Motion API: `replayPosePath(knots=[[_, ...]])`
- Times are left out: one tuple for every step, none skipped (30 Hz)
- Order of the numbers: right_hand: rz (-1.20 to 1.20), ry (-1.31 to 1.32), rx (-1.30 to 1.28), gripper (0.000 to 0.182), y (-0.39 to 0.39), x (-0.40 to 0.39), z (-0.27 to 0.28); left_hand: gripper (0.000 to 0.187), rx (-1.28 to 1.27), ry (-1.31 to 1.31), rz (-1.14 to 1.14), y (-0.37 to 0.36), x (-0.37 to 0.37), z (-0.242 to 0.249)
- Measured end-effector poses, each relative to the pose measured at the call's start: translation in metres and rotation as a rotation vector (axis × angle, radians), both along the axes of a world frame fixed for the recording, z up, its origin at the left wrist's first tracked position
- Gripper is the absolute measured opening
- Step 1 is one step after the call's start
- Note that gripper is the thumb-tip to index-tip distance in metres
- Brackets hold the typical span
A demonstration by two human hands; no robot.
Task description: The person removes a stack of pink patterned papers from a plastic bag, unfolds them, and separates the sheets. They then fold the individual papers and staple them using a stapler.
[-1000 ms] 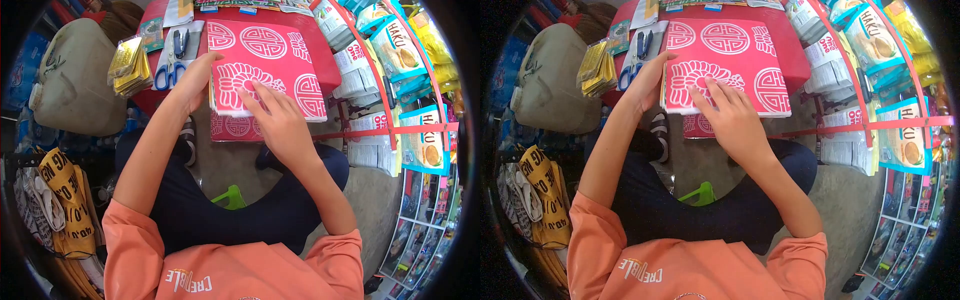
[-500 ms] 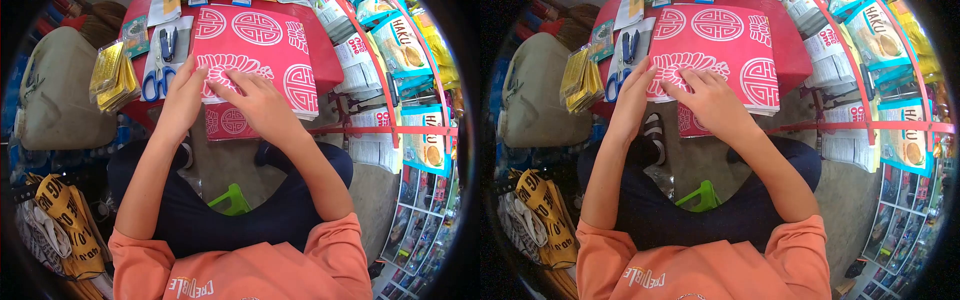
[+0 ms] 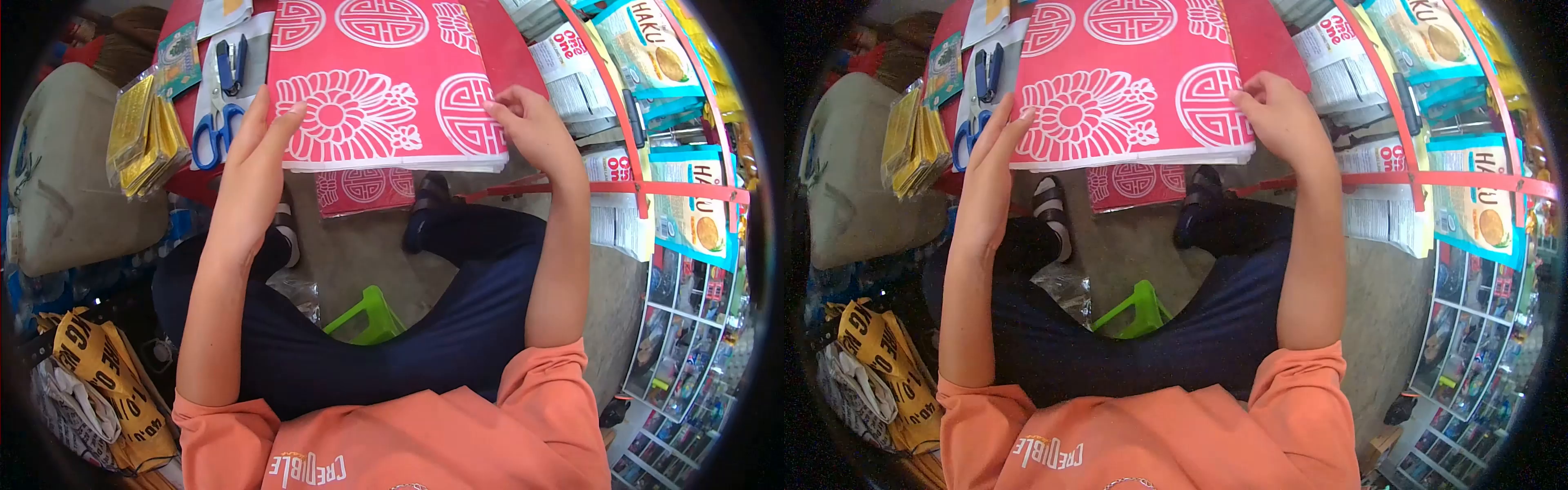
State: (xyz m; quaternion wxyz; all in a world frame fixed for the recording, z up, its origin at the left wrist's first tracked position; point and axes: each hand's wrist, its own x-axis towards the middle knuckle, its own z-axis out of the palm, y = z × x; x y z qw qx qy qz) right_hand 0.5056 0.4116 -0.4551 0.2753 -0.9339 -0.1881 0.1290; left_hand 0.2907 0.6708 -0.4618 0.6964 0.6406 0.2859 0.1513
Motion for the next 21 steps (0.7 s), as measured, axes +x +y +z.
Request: replayPosePath(knots=[[0.028, -0.074, 0.009, 0.037, 0.000, 0.005, -0.006, 0.078, -0.007, -0.013, -0.004, -0.001, 0.001, 0.000], [0.028, -0.123, 0.053, 0.035, 0.002, 0.006, -0.008, 0.079, -0.013, -0.025, -0.006, -0.002, 0.001, -0.001], [0.032, -0.141, 0.073, 0.035, 0.005, 0.009, -0.010, 0.079, -0.019, -0.035, -0.008, -0.003, 0.001, -0.001], [0.032, -0.160, 0.093, 0.035, 0.007, 0.011, -0.011, 0.079, -0.009, -0.035, -0.019, -0.004, 0.000, 0.000], [0.032, -0.180, 0.113, 0.034, 0.010, 0.013, -0.011, 0.079, 0.001, -0.036, -0.031, -0.005, 0.000, 0.001], [0.014, -0.225, 0.102, 0.034, 0.012, 0.015, -0.013, 0.079, 0.011, -0.039, -0.042, -0.006, 0.001, 0.002], [0.011, -0.255, 0.110, 0.033, 0.014, 0.014, -0.014, 0.080, -0.003, -0.046, -0.058, -0.006, 0.001, 0.003], [0.009, -0.286, 0.118, 0.033, 0.017, 0.013, -0.015, 0.080, -0.017, -0.054, -0.074, -0.006, 0.001, 0.003], [0.008, -0.315, 0.126, 0.033, 0.020, 0.011, -0.015, 0.080, -0.026, -0.057, -0.082, -0.006, 0.001, 0.004], [-0.009, -0.334, 0.099, 0.034, 0.023, 0.008, -0.014, 0.080, -0.035, -0.060, -0.090, -0.006, 0.000, 0.005], [-0.012, -0.335, 0.090, 0.034, 0.021, 0.009, -0.014, 0.080, -0.037, -0.061, -0.091, -0.007, 0.000, 0.006], [-0.014, -0.338, 0.081, 0.035, 0.020, 0.011, -0.016, 0.081, -0.036, -0.063, -0.089, -0.007, 0.000, 0.006], [-0.015, -0.341, 0.073, 0.036, 0.019, 0.013, -0.016, 0.081, -0.036, -0.065, -0.088, -0.008, 0.001, 0.006], [-0.018, -0.312, 0.085, 0.037, 0.017, 0.013, -0.017, 0.081, -0.033, -0.069, -0.083, -0.009, 0.001, 0.007], [-0.020, -0.283, 0.097, 0.038, 0.014, 0.014, -0.017, 0.082, -0.031, -0.071, -0.077, -0.009, 0.000, 0.007], [-0.023, -0.253, 0.108, 0.038, 0.011, 0.014, -0.017, 0.082, -0.025, -0.065, -0.071, -0.009, 0.000, 0.007], [-0.019, -0.239, 0.118, 0.038, 0.009, 0.014, -0.017, 0.083, -0.020, -0.058, -0.065, -0.010, 0.000, 0.007], [-0.016, -0.225, 0.128, 0.039, 0.008, 0.013, -0.017, 0.083, -0.014, -0.052, -0.060, -0.010, 0.000, 0.006], [-0.013, -0.212, 0.139, 0.039, 0.007, 0.013, -0.017, 0.083, -0.011, -0.060, -0.068, -0.009, 0.000, 0.006], [-0.008, -0.200, 0.149, 0.038, 0.006, 0.013, -0.017, 0.084, -0.009, -0.066, -0.078, -0.008, 0.001, 0.005], [-0.004, -0.188, 0.158, 0.038, 0.005, 0.014, -0.017, 0.084, -0.007, -0.072, -0.088, -0.008, 0.000, 0.005]])
